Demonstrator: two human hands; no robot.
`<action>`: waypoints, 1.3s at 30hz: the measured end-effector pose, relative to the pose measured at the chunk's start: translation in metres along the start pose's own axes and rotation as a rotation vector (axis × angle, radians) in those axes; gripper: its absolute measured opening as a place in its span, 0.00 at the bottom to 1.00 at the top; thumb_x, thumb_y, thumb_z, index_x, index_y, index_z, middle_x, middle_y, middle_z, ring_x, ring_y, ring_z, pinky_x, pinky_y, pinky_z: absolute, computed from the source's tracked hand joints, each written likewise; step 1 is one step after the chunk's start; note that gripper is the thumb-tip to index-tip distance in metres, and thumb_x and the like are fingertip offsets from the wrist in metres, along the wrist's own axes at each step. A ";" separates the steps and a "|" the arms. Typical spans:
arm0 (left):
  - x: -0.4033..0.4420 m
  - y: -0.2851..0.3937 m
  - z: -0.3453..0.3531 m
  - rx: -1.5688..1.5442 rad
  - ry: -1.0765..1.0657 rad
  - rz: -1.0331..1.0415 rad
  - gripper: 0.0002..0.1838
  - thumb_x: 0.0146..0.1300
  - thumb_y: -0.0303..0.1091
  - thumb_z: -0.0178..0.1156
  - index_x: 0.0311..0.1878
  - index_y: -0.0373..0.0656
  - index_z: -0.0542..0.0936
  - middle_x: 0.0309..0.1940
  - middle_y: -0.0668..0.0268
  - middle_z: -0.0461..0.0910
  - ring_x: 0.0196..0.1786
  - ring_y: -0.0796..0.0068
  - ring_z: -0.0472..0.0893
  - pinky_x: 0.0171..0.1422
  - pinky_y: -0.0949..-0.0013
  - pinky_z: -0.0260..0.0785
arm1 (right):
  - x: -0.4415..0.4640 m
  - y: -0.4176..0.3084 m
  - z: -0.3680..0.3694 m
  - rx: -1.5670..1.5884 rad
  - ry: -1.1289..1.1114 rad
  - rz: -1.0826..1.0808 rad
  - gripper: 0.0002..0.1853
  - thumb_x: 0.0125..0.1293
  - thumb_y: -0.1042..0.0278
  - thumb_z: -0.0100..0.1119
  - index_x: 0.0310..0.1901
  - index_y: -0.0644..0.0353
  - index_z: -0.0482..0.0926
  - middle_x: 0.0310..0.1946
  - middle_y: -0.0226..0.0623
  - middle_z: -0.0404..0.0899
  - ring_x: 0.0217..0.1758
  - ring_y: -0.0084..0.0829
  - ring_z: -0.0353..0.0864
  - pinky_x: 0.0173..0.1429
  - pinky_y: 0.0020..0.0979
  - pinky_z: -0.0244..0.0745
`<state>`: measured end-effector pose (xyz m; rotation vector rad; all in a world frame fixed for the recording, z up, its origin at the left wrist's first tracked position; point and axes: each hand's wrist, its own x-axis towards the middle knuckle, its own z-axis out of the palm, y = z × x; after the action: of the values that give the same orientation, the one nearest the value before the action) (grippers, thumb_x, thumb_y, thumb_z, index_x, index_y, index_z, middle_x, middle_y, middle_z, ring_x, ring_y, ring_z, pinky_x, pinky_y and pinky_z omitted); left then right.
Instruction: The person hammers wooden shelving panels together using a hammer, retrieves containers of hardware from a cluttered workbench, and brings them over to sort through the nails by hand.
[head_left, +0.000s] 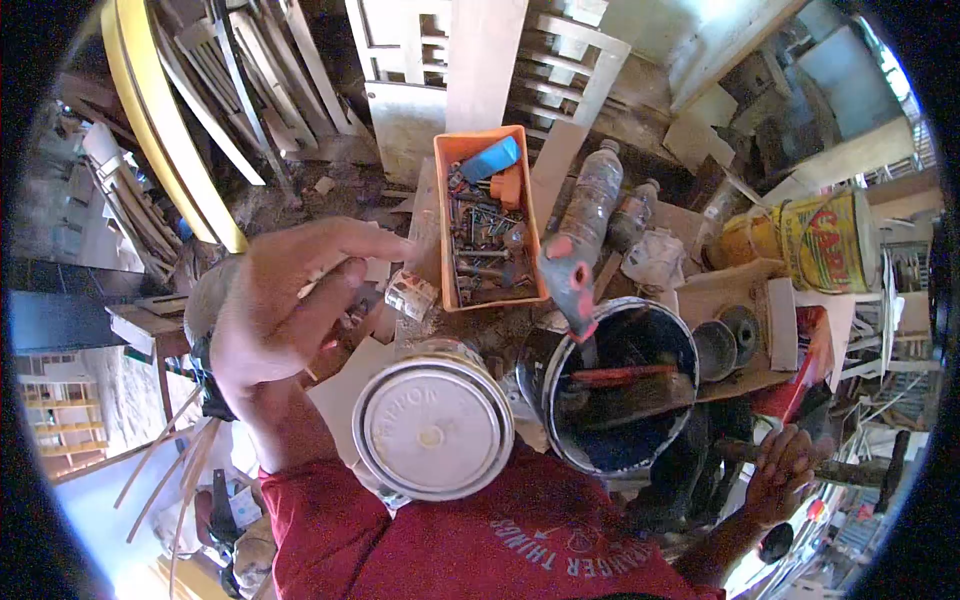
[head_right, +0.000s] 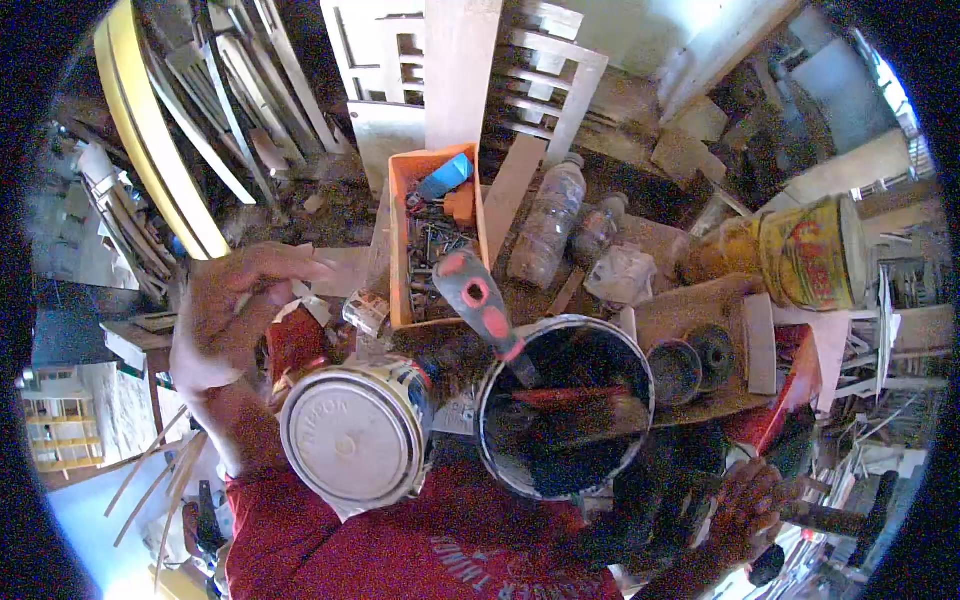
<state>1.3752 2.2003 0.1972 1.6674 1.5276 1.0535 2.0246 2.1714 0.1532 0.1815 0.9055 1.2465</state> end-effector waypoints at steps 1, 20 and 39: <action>-0.002 0.010 -0.001 -0.037 0.035 -0.006 0.16 0.67 0.16 0.56 0.54 0.32 0.87 0.50 0.50 0.90 0.52 0.64 0.90 0.60 0.65 0.78 | 0.002 0.000 0.000 0.028 -0.019 -0.046 0.16 0.83 0.48 0.57 0.54 0.51 0.76 0.51 0.37 0.78 0.64 0.40 0.77 0.77 0.47 0.65; 0.186 0.145 0.252 0.861 -0.876 0.139 0.26 0.69 0.44 0.70 0.65 0.41 0.81 0.58 0.48 0.87 0.61 0.50 0.87 0.63 0.50 0.79 | -0.037 -0.002 0.012 -1.751 -1.165 -0.232 0.15 0.80 0.52 0.65 0.46 0.53 0.73 0.25 0.23 0.66 0.29 0.24 0.66 0.35 0.31 0.65; 0.247 -0.065 0.348 0.817 -0.682 0.815 0.21 0.66 0.44 0.71 0.57 0.43 0.88 0.47 0.54 0.91 0.51 0.55 0.89 0.56 0.52 0.78 | -0.024 -0.087 0.036 -1.760 -1.058 -0.286 0.17 0.79 0.52 0.67 0.44 0.54 0.73 0.27 0.29 0.70 0.28 0.29 0.69 0.33 0.33 0.65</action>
<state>1.6506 2.4748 0.0088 2.9475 0.8163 0.0417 2.1123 2.1318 0.1380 -0.6344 -1.1426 1.0464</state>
